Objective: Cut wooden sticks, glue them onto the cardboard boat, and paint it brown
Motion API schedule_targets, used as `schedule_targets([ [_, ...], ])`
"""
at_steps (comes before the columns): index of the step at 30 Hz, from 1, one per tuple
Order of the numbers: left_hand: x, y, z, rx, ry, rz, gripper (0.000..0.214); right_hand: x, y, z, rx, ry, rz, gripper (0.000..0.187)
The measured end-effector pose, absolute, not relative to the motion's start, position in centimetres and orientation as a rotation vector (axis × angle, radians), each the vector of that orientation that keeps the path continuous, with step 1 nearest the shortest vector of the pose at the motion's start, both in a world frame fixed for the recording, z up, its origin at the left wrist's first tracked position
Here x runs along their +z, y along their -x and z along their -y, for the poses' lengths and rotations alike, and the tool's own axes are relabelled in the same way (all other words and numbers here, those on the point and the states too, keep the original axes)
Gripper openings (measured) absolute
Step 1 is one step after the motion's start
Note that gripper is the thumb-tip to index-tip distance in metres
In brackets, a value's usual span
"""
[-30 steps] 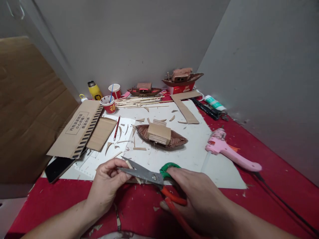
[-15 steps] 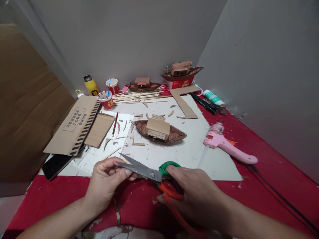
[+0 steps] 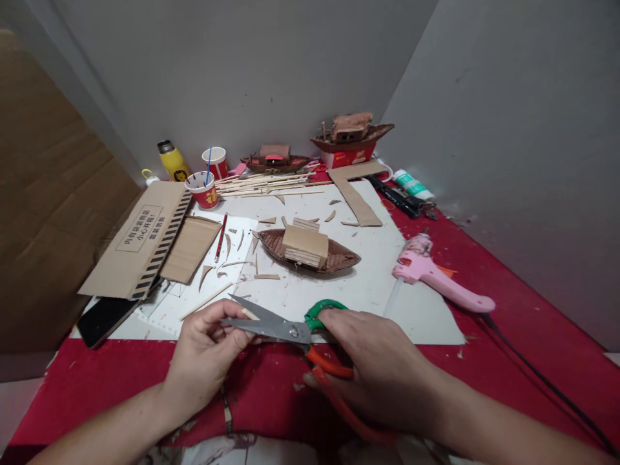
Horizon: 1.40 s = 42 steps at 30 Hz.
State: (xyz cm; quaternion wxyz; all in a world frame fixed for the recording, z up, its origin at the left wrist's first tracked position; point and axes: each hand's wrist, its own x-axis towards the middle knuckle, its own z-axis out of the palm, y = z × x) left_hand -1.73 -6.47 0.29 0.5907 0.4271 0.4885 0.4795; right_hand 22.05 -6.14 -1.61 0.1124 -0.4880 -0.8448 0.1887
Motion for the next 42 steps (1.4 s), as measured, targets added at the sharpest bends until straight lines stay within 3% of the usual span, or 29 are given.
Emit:
schedule_targets([
  [7,0.4,1.3,6.8,1.146,-0.946,-1.078,0.021,-1.6,-22.2,6.5,0.635,1.444,2.473,0.035],
  [34,0.1,0.6,6.8,1.195,-0.995,-1.198,0.026,-2.8,-22.3,6.9,0.428,1.332,2.478,0.033],
  [42,-0.9,0.7,6.9,1.202,-0.964,-1.110,0.017,-3.2,-22.5,7.0,0.406,1.318,2.449,0.033],
])
